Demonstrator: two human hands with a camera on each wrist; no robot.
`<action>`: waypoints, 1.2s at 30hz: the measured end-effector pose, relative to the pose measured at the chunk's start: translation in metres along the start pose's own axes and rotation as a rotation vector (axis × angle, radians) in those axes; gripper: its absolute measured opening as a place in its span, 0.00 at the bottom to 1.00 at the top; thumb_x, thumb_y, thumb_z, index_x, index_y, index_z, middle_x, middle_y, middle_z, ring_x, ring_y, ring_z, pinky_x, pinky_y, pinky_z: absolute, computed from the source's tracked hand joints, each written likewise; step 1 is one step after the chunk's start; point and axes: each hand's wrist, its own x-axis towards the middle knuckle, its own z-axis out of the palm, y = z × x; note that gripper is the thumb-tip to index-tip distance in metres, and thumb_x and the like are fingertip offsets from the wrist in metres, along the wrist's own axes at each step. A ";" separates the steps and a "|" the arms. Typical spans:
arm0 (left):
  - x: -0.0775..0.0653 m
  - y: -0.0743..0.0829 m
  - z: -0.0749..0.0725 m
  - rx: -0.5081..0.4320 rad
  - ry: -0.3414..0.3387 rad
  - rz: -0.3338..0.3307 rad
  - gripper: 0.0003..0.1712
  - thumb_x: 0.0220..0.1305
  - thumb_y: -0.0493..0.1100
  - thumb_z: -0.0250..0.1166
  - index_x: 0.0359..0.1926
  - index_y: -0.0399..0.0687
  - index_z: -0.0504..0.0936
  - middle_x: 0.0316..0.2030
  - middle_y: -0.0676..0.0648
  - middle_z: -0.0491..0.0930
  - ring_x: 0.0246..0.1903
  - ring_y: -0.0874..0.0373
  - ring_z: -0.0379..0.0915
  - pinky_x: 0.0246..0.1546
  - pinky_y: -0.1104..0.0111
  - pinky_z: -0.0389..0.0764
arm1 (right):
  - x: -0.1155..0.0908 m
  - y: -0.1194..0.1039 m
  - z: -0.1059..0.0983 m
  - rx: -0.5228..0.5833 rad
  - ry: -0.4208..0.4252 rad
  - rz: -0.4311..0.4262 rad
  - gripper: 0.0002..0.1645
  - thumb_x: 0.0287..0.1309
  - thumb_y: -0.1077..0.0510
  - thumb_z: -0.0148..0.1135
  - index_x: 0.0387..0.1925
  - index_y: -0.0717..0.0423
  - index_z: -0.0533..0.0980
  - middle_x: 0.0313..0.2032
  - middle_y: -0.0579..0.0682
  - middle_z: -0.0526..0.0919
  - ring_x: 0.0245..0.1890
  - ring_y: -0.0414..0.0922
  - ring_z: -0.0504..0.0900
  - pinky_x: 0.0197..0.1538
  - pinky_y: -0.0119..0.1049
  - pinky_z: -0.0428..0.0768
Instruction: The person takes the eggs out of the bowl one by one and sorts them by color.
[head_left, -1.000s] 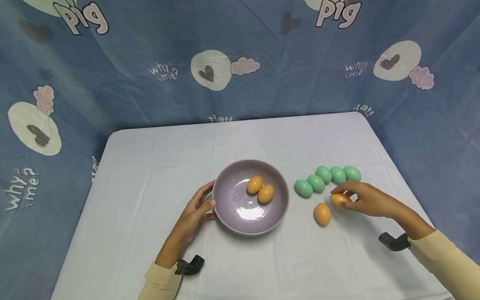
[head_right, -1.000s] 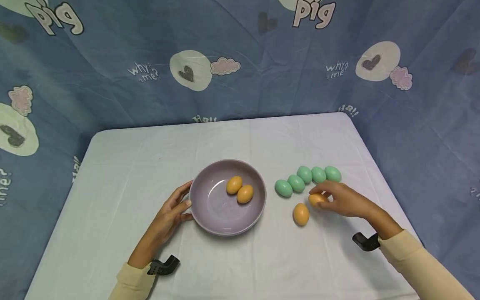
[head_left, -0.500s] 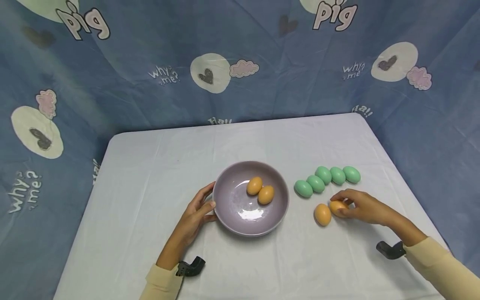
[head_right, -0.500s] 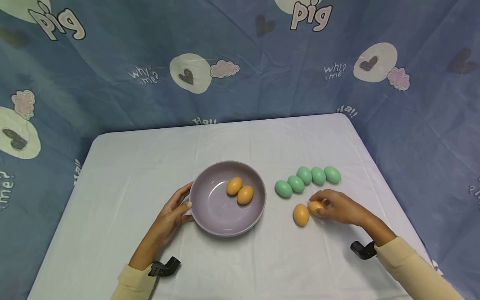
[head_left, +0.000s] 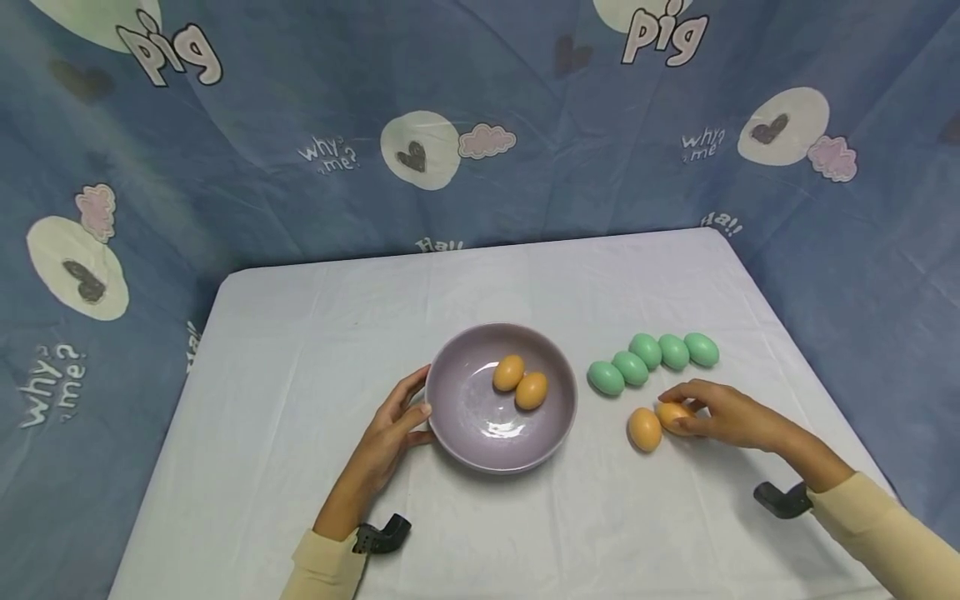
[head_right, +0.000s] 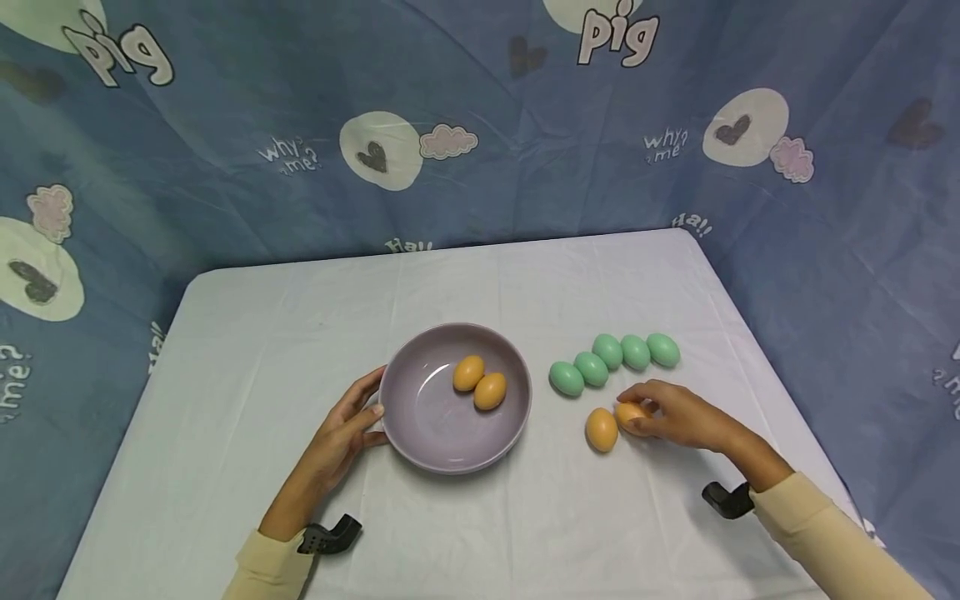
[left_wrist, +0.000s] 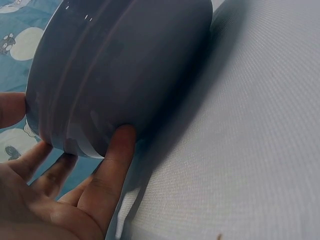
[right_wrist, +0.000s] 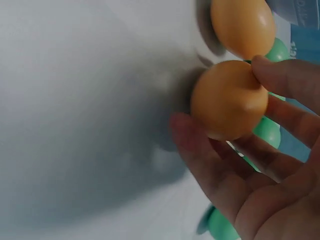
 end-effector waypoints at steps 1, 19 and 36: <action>0.000 0.000 0.000 -0.001 0.000 -0.001 0.35 0.73 0.41 0.57 0.77 0.54 0.57 0.77 0.47 0.52 0.64 0.52 0.68 0.46 0.56 0.84 | 0.000 -0.001 -0.001 0.016 -0.016 0.010 0.28 0.59 0.52 0.70 0.58 0.60 0.77 0.55 0.57 0.82 0.46 0.45 0.81 0.43 0.35 0.83; 0.000 -0.002 -0.003 -0.003 -0.017 0.009 0.35 0.74 0.41 0.57 0.77 0.53 0.56 0.77 0.45 0.52 0.66 0.46 0.64 0.46 0.56 0.84 | 0.026 -0.055 -0.064 -0.161 -0.047 -0.106 0.27 0.61 0.53 0.69 0.58 0.61 0.76 0.56 0.59 0.81 0.51 0.55 0.84 0.50 0.48 0.84; -0.001 -0.003 -0.002 0.002 -0.006 0.008 0.35 0.73 0.41 0.57 0.77 0.54 0.57 0.77 0.46 0.52 0.65 0.43 0.64 0.45 0.56 0.84 | 0.084 -0.140 -0.079 -0.216 -0.161 -0.286 0.23 0.61 0.56 0.69 0.58 0.52 0.78 0.56 0.50 0.82 0.54 0.49 0.83 0.52 0.46 0.84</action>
